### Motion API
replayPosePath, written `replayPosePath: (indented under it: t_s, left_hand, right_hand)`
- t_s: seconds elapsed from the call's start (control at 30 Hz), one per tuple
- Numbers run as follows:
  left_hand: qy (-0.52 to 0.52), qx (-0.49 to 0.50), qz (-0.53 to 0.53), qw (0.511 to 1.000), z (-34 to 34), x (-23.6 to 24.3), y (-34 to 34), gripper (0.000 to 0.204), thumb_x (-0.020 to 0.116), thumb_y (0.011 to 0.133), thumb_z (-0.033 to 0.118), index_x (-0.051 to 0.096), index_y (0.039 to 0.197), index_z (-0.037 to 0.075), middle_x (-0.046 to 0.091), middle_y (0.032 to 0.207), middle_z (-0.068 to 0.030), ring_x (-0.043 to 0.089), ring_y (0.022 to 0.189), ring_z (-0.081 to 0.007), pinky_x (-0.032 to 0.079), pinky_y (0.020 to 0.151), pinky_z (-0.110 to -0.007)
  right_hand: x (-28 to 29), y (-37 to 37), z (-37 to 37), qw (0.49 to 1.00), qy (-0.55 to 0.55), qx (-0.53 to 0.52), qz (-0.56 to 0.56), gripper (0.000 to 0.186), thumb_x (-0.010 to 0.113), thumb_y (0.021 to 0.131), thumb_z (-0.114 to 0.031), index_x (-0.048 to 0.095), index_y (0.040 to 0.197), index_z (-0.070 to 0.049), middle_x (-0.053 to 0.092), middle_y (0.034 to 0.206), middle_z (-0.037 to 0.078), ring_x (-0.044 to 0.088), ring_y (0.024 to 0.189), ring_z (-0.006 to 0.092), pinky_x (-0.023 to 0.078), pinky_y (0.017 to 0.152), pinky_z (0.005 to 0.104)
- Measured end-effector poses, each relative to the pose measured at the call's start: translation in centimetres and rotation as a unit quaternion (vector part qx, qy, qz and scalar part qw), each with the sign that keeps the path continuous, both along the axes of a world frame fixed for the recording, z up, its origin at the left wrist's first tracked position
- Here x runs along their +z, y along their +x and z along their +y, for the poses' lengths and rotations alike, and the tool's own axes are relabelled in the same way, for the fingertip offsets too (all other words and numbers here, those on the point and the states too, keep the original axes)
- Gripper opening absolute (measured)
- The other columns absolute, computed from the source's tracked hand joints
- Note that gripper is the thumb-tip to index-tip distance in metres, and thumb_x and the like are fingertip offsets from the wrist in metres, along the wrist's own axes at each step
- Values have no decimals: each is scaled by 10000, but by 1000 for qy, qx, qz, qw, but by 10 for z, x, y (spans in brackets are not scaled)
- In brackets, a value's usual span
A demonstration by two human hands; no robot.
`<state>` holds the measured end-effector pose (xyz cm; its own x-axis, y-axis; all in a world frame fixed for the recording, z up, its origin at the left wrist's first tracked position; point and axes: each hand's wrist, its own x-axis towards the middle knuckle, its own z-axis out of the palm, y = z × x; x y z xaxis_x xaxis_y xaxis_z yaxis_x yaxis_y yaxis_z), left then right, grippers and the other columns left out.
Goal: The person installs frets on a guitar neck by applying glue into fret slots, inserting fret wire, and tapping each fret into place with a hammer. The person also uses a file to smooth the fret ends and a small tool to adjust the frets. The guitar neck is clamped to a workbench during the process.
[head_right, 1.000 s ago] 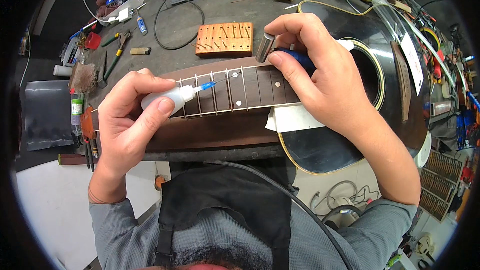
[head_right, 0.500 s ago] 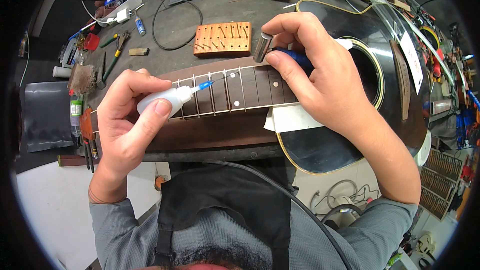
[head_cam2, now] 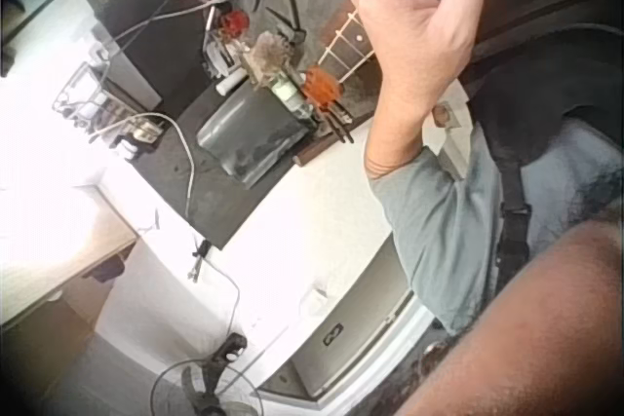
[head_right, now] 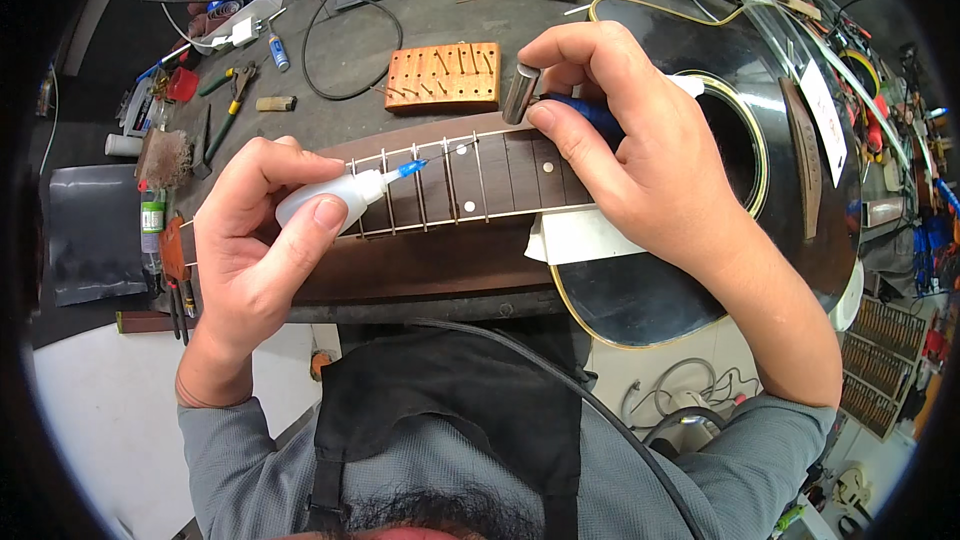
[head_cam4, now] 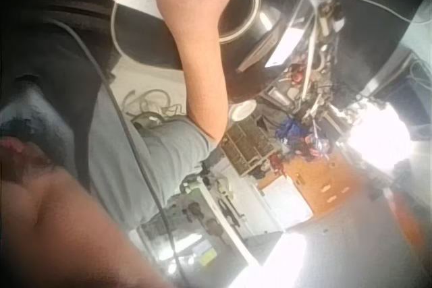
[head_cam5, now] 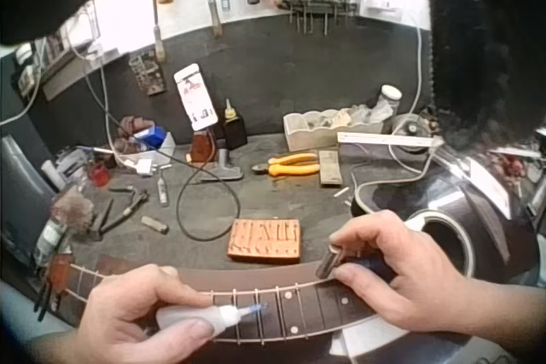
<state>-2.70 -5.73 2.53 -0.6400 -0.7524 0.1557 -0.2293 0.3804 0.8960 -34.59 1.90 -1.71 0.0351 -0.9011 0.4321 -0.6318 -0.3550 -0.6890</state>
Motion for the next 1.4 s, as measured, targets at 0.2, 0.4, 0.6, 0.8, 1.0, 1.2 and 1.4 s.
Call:
replayPosePath:
  t_s: [0.2,0.4,0.6,0.8,1.0,1.2,1.4]
  left_hand:
    - [-11,-6,-27,1000,0,4,0,160,787,1046,53,737,1159,-48,709,970,-55,620,856,-96,477,765,-274]
    - [-17,-8,-29,999,1,6,2,165,813,1035,58,746,1136,-54,734,963,-77,667,865,-118,516,773,-288]
    - [38,2,22,999,0,3,7,206,782,1068,72,712,1222,-45,740,1039,-63,665,878,-113,519,780,-278]
    - [137,71,145,977,-10,-6,16,301,712,1129,174,637,1338,-29,734,1110,-76,598,773,-51,487,673,-216]
    - [174,134,185,958,-14,-5,10,352,633,1153,254,580,1404,13,664,969,-80,574,737,-101,464,670,-245]
    - [188,139,209,949,-16,-8,12,346,608,1167,262,567,1411,21,634,921,-74,570,736,-98,450,659,-236]
    - [189,128,216,949,-17,-9,12,336,604,1169,257,566,1403,19,632,927,-76,569,730,-102,453,658,-243]
  right_hand:
    - [-1,-1,0,1000,-1,1,-1,348,774,1037,-42,665,1367,-54,726,1121,104,766,1042,245,612,939,364]
    - [1,0,0,1000,-3,3,4,350,774,1036,-41,664,1368,-52,726,1130,107,767,1044,247,614,945,364]
    - [0,0,-1,1000,0,4,2,357,775,1034,-41,661,1372,-51,724,1126,110,767,1043,250,614,945,368]
    - [4,3,-2,1000,11,6,4,371,781,1027,-53,663,1378,-61,729,1073,111,765,1010,271,610,909,377]
    - [11,7,-10,996,7,32,80,396,767,1030,-18,675,1415,-42,712,1117,107,723,1018,242,583,931,360]
    - [7,11,-20,991,-36,48,121,335,773,1020,-74,699,1345,-41,732,1087,122,736,997,322,588,897,422]
    - [10,9,-22,977,-32,67,199,212,765,1032,-148,688,1185,-23,694,1044,142,710,1000,395,572,843,483]
